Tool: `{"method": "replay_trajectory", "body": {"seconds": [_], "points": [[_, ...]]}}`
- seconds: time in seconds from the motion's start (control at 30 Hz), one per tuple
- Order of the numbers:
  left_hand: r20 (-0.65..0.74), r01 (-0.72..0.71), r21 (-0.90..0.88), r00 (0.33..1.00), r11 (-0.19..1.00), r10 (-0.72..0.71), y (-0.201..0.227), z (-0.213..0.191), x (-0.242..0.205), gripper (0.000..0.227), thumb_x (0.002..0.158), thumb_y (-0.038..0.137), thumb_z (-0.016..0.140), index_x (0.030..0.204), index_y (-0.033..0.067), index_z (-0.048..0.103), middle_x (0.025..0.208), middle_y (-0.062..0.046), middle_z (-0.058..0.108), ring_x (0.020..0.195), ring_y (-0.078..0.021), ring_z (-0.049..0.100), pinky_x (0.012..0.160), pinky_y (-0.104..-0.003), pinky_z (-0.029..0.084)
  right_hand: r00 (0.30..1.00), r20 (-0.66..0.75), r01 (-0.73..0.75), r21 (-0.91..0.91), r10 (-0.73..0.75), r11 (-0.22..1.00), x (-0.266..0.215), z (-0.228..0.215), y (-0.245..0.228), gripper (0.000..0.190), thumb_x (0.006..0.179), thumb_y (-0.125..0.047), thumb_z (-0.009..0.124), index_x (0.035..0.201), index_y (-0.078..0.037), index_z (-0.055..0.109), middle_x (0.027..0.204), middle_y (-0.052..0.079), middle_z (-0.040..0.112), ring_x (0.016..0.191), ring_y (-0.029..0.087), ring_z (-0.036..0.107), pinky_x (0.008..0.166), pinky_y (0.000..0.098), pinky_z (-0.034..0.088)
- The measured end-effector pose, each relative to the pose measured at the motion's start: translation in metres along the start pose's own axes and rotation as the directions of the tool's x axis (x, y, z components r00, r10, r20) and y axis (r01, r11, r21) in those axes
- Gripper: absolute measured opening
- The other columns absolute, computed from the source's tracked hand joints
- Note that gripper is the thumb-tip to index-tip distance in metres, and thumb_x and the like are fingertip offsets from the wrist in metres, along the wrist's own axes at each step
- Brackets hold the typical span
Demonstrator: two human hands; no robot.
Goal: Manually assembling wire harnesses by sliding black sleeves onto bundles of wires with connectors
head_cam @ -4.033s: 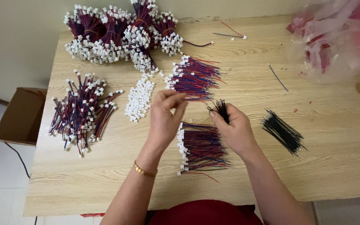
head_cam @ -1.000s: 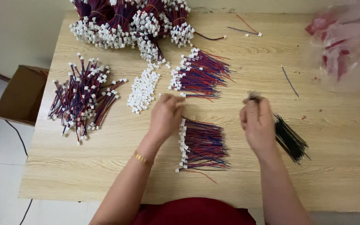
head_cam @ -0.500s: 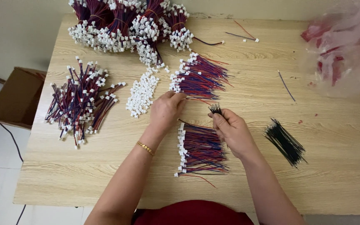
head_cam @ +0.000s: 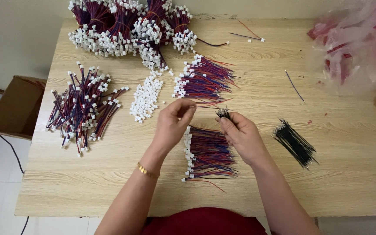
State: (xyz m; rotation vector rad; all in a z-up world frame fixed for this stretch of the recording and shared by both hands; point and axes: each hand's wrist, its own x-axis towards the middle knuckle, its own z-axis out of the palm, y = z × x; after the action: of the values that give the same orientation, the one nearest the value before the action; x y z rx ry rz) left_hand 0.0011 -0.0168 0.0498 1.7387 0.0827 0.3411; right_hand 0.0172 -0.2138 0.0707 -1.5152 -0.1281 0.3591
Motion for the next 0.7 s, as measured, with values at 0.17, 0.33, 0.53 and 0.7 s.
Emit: {"method": "replay_trajectory", "body": {"seconds": [0.17, 0.33, 0.53, 0.7], "points": [[-0.041, 0.0, -0.163, 0.999, 0.987, -0.007, 0.028, 0.0, -0.022, 0.016, 0.094, 0.01, 0.061, 0.107, 0.0038, 0.069, 0.08, -0.013, 0.067, 0.073, -0.0163, 0.061, 0.067, -0.031, 0.056, 0.995, 0.028, 0.099, -0.205, -0.096, 0.974, -0.004, 0.008, -0.013, 0.017, 0.097, -0.017, 0.058, 0.091, -0.003, 0.065, 0.062, 0.004, 0.052, 0.049, 0.007, 0.042, 0.041, 0.0199, 0.036], [0.037, 0.063, -0.238, 0.998, 0.969, -0.055, 0.026, 0.01, -0.032, 0.016, 0.093, 0.012, 0.065, 0.104, 0.0011, 0.07, 0.078, -0.011, 0.068, 0.069, -0.0128, 0.06, 0.062, -0.028, 0.054, 0.967, 0.081, 0.248, -0.486, -0.24, 0.838, -0.015, 0.019, -0.038, 0.019, 0.096, -0.021, 0.061, 0.096, -0.005, 0.071, 0.07, 0.012, 0.066, 0.063, 0.017, 0.059, 0.063, 0.032, 0.051], [0.076, 0.107, -0.324, 0.993, 0.94, -0.087, 0.015, 0.015, -0.037, 0.011, 0.092, 0.01, 0.066, 0.099, 0.0026, 0.07, 0.07, -0.006, 0.065, 0.058, -0.0084, 0.056, 0.054, -0.022, 0.049, 0.968, 0.095, 0.251, -0.436, -0.234, 0.864, -0.019, 0.02, -0.033, 0.019, 0.097, -0.019, 0.06, 0.095, -0.004, 0.071, 0.073, 0.012, 0.066, 0.073, 0.015, 0.057, 0.072, 0.0349, 0.051], [0.061, 0.058, -0.326, 0.997, 0.944, -0.04, 0.014, 0.019, -0.042, 0.009, 0.095, 0.008, 0.06, 0.096, 0.0028, 0.068, 0.065, -0.004, 0.057, 0.061, -0.01, 0.054, 0.057, -0.023, 0.046, 0.976, 0.043, 0.212, -0.387, -0.212, 0.897, -0.022, 0.02, -0.033, 0.013, 0.092, -0.016, 0.065, 0.092, -0.004, 0.07, 0.073, 0.007, 0.065, 0.075, 0.014, 0.055, 0.07, 0.0314, 0.049]]}}
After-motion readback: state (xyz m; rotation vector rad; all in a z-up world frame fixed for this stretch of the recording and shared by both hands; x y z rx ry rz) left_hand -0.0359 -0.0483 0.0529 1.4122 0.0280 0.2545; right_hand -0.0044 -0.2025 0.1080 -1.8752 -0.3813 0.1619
